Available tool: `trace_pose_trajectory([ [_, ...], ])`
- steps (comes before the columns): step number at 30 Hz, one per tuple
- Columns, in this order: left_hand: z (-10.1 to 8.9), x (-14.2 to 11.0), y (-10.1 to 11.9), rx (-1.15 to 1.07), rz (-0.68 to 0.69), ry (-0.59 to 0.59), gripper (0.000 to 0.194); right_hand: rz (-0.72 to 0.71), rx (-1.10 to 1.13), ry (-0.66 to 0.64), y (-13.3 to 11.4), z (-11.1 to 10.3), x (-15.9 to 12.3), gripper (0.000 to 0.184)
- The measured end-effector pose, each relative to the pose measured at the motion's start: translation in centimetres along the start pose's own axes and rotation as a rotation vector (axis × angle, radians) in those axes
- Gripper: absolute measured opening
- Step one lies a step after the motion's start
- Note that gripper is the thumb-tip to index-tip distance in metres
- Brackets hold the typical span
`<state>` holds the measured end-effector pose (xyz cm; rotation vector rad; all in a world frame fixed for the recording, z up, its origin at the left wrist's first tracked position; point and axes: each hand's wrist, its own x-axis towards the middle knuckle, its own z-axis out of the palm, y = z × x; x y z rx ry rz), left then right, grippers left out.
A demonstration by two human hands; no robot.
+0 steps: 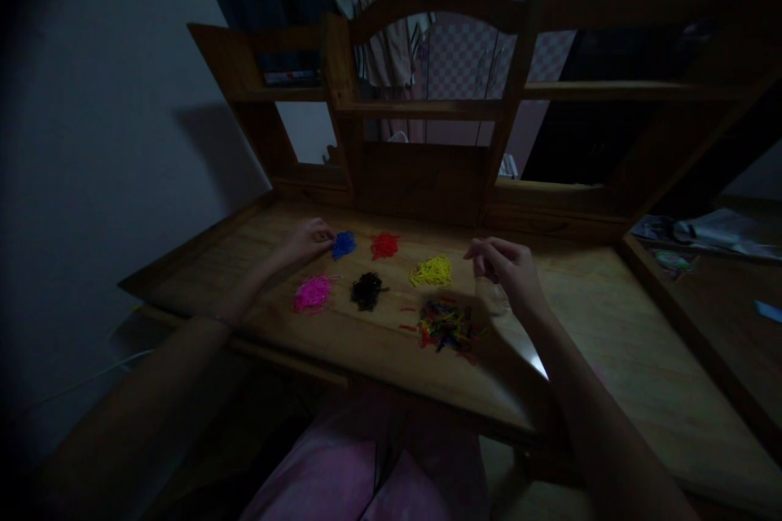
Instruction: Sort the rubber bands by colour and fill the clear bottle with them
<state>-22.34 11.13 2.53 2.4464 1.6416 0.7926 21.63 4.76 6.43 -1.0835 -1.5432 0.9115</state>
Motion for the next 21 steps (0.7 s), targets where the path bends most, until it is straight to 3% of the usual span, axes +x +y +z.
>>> trace_pose_trajectory([
  [9,-1.3,0.2,-1.4,-0.106,-0.159,0.087,0.028,-0.005,0.015,-0.003,0.1,0.1,0.0,0.032],
  [15,-2.4,-0.1,-1.0,0.066,-0.099,-0.048,0.023,0.001,0.014,0.006,0.0,0.1,0.0,0.031],
  [21,-1.4,0.1,-0.7,0.199,-0.031,-0.082,0.021,0.016,0.005,0.001,0.1,0.0,0.0,0.032],
])
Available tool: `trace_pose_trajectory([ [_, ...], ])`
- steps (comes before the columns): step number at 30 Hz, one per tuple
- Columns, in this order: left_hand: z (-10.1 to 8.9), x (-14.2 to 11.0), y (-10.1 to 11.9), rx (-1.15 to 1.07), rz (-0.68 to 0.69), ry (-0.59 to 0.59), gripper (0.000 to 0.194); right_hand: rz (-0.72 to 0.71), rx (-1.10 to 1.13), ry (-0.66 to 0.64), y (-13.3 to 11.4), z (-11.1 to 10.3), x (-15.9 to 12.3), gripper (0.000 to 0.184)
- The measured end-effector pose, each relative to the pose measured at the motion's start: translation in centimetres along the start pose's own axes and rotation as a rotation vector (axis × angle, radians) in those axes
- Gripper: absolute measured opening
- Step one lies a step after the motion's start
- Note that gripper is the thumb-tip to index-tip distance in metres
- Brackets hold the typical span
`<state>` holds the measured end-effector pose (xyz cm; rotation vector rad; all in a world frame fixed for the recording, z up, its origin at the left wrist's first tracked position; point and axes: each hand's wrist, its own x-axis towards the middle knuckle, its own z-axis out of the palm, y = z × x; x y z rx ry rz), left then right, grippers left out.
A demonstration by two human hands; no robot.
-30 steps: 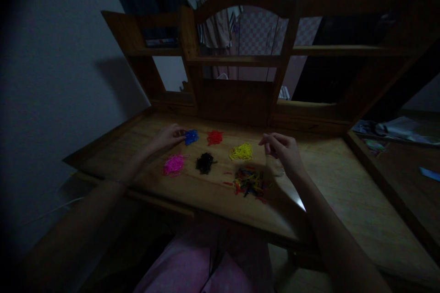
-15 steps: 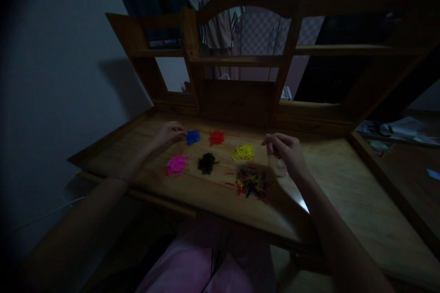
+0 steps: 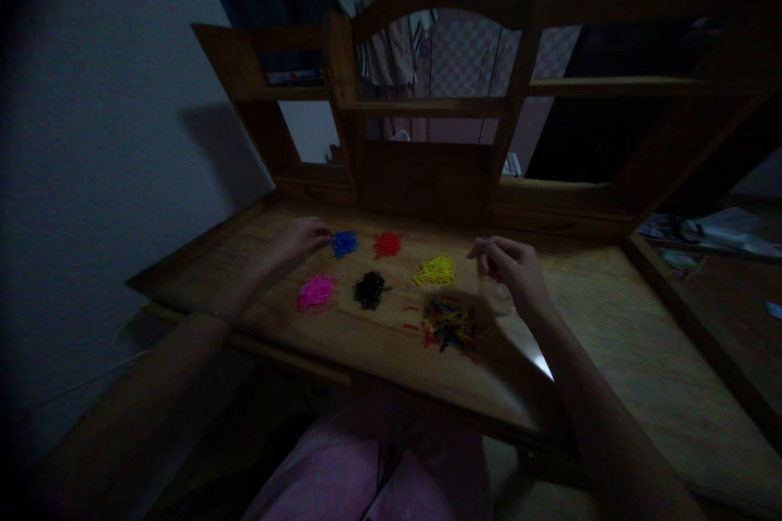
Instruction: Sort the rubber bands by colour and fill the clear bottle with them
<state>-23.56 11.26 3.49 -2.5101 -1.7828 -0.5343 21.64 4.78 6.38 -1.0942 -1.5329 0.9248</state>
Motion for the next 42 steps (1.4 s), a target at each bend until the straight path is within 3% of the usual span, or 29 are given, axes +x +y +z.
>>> trace_pose_trajectory([
  [10,1.0,1.2,-0.2,0.028,0.117,-0.086,0.018,-0.013,0.005,0.001,0.1,-0.1,0.1,0.032],
  [17,1.4,1.9,-1.3,0.058,0.089,-0.123,0.01,-0.013,-0.006,-0.003,-0.2,-0.1,0.0,0.031],
  [28,1.4,2.6,-1.1,0.083,0.078,-0.189,0.007,-0.01,-0.011,-0.004,0.0,-0.1,0.1,0.032],
  [42,-1.5,2.2,-1.3,0.067,0.037,-0.227,0.009,-0.002,0.005,-0.01,-0.3,0.1,-0.1,0.032],
])
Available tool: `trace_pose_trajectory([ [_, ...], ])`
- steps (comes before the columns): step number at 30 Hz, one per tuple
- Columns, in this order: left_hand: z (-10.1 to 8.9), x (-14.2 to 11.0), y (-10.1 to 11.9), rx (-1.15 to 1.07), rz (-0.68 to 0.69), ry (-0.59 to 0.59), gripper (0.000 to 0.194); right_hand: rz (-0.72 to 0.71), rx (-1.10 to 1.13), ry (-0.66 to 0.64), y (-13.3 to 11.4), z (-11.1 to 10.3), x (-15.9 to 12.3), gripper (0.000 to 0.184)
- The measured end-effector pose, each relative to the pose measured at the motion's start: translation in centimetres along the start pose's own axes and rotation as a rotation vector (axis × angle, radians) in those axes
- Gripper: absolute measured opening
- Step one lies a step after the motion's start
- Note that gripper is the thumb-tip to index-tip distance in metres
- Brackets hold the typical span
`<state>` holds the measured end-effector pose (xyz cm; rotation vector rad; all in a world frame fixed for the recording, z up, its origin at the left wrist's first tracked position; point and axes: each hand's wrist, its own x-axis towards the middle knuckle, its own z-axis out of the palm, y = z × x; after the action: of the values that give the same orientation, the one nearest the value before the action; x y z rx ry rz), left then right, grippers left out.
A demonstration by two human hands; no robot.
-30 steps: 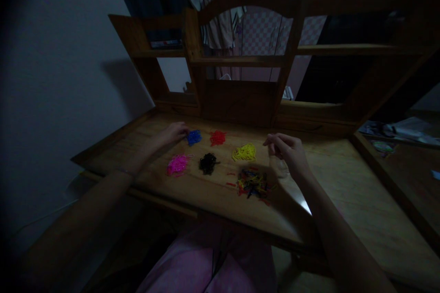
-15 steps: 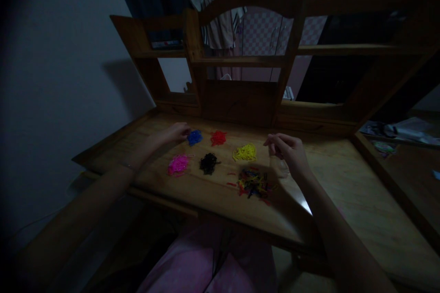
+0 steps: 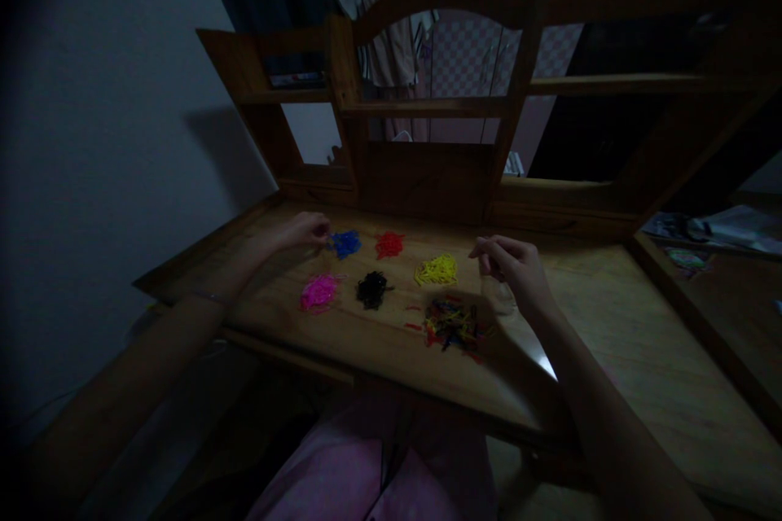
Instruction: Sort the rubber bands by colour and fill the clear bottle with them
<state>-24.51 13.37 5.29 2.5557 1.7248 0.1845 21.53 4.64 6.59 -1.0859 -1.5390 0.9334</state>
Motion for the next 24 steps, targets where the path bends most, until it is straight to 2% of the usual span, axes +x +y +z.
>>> trace_pose_trajectory([
  [7,-0.2,-0.2,0.1,-0.023,0.012,0.017,0.008,0.0,-0.016,-0.003,0.0,0.2,-0.1,0.033],
  [16,-0.6,0.1,0.7,-0.021,0.068,-0.001,0.032,-0.002,-0.023,-0.018,0.1,0.3,0.0,0.035],
  [21,-1.1,-0.7,0.9,-0.003,0.121,-0.013,0.022,0.006,-0.016,-0.007,0.3,0.2,0.0,0.033],
  [24,-0.9,-1.3,1.5,-0.062,0.114,-0.06,0.019,-0.001,0.005,-0.017,0.3,0.3,0.0,0.034],
])
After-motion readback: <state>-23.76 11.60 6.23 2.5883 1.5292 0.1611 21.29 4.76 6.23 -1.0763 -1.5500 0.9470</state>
